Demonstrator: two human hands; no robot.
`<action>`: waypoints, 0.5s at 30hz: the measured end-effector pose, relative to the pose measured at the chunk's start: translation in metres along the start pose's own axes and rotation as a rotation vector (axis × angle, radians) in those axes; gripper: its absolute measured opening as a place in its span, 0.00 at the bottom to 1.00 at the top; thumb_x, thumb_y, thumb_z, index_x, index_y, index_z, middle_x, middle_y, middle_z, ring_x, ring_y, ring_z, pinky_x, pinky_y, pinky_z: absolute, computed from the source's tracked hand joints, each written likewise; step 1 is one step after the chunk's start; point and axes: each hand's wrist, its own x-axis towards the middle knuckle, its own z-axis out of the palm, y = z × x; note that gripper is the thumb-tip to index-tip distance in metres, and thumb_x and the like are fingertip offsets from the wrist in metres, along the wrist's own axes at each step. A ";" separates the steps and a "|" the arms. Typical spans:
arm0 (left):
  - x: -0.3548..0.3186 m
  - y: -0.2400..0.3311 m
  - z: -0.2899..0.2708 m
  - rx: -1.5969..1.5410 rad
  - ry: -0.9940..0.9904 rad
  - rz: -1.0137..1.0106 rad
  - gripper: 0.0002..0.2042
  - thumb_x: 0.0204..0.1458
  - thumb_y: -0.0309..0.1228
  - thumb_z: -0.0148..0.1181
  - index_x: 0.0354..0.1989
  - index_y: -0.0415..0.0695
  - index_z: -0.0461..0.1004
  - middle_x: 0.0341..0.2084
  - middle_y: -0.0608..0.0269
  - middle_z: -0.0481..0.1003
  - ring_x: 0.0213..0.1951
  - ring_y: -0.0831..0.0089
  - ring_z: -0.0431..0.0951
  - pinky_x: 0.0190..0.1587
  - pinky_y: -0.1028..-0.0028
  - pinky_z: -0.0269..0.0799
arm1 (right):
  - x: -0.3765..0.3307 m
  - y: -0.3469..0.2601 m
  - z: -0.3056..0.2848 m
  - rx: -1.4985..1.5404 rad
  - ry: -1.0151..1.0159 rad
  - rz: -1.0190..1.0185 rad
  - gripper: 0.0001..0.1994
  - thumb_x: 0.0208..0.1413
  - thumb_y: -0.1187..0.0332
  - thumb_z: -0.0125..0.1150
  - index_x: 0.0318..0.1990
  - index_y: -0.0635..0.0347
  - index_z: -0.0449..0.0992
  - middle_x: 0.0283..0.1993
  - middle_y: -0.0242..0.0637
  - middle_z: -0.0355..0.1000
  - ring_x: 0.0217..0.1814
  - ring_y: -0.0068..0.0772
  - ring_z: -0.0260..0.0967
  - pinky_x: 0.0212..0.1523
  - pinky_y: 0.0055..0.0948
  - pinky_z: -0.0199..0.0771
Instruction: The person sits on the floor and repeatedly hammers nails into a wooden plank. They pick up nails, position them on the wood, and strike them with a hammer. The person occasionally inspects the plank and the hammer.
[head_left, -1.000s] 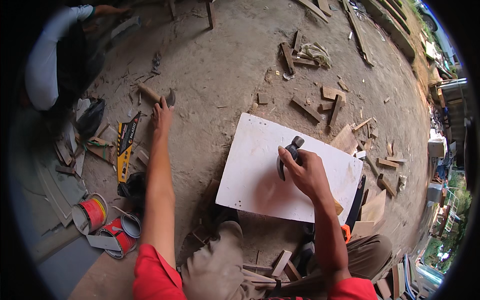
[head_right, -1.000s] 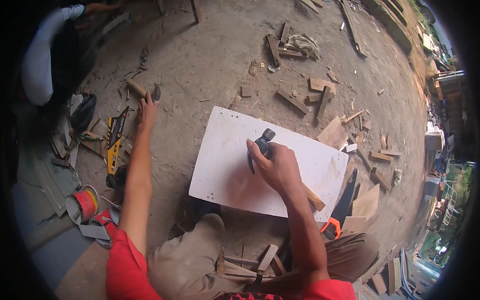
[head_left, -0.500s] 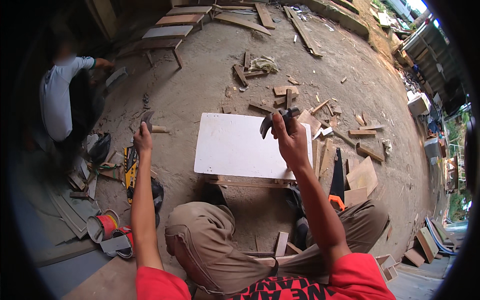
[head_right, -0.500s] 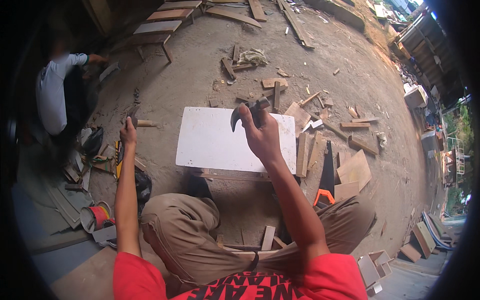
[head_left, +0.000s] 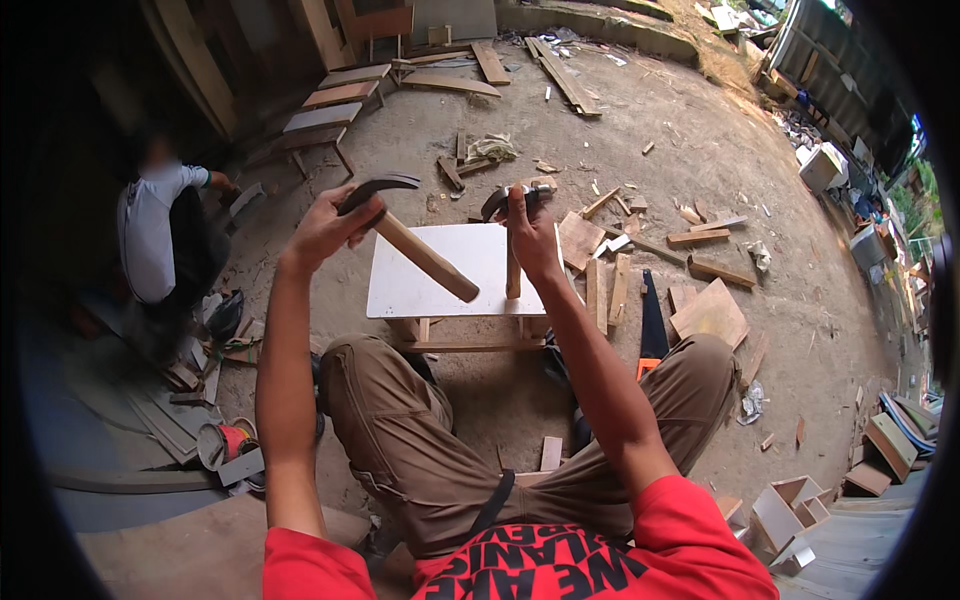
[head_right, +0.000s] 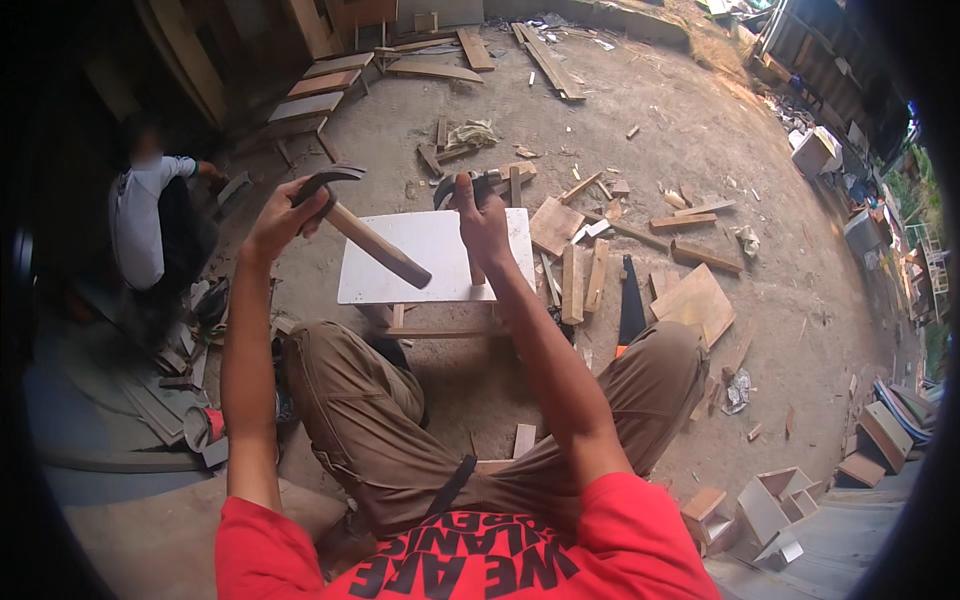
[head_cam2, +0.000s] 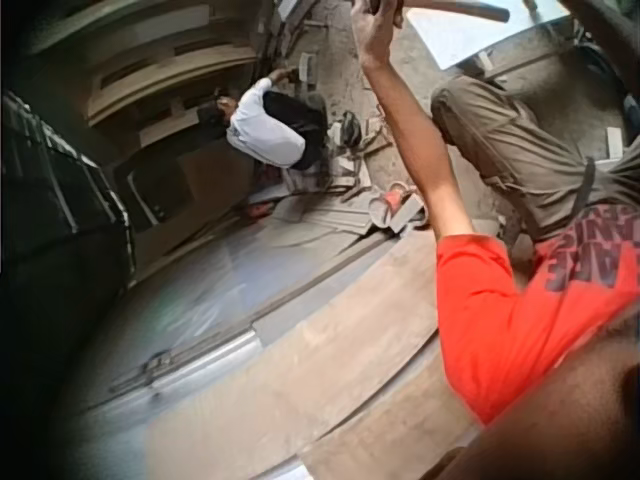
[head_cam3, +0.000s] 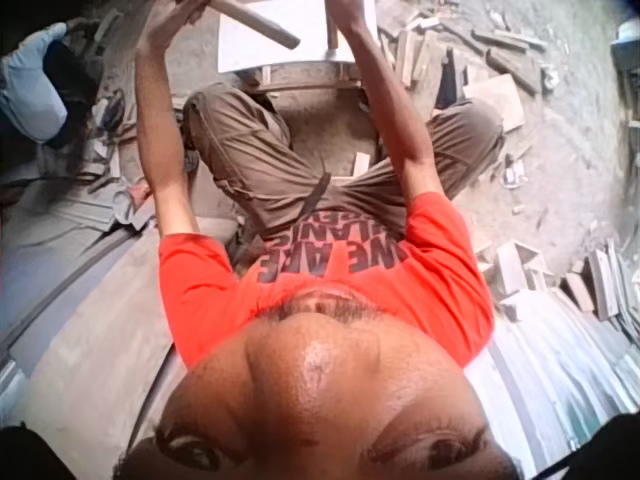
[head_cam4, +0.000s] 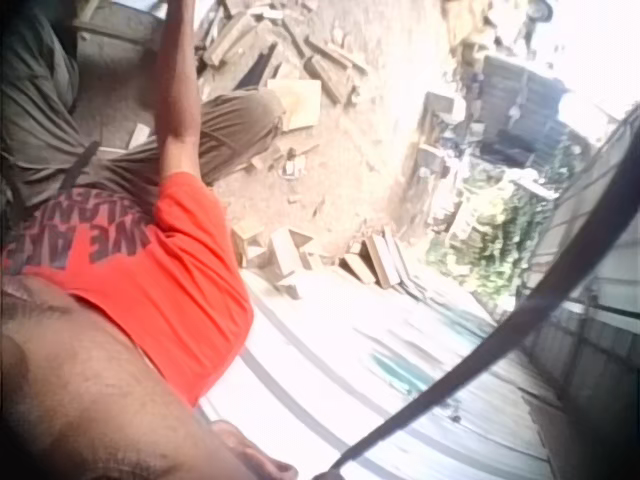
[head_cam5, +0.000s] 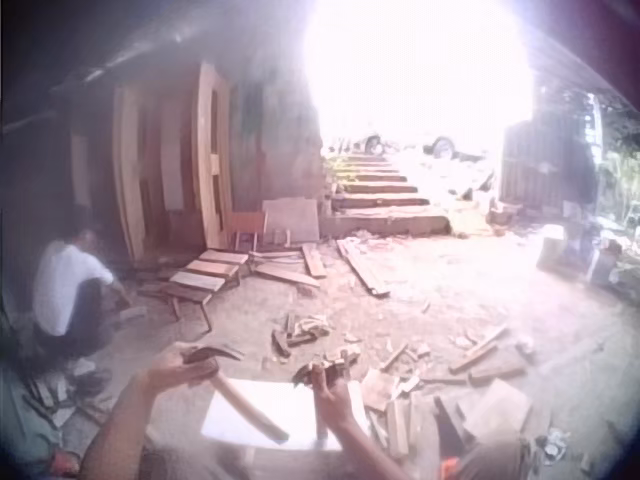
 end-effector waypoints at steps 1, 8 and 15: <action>0.006 -0.005 0.022 -0.088 -0.040 0.049 0.25 0.53 0.57 0.63 0.40 0.43 0.74 0.21 0.73 0.69 0.21 0.86 0.67 0.22 0.82 0.61 | -0.002 0.002 -0.002 0.004 0.007 -0.019 0.27 0.67 0.45 0.47 0.31 0.63 0.75 0.27 0.30 0.69 0.30 0.21 0.62 0.32 0.26 0.63; 0.020 -0.004 0.085 -0.183 -0.091 0.169 0.30 0.55 0.60 0.58 0.52 0.45 0.73 0.25 0.78 0.67 0.24 0.90 0.61 0.23 0.84 0.54 | -0.020 -0.031 -0.012 0.184 -0.042 0.101 0.24 0.65 0.46 0.54 0.34 0.62 0.78 0.28 0.27 0.70 0.32 0.18 0.60 0.35 0.25 0.62; 0.042 -0.038 0.099 -0.272 -0.089 0.148 0.28 0.54 0.54 0.64 0.55 0.45 0.74 0.32 0.76 0.69 0.29 0.88 0.63 0.27 0.84 0.57 | -0.013 -0.024 -0.033 0.072 -0.261 0.181 0.21 0.67 0.49 0.53 0.44 0.60 0.76 0.38 0.25 0.71 0.42 0.18 0.61 0.47 0.23 0.63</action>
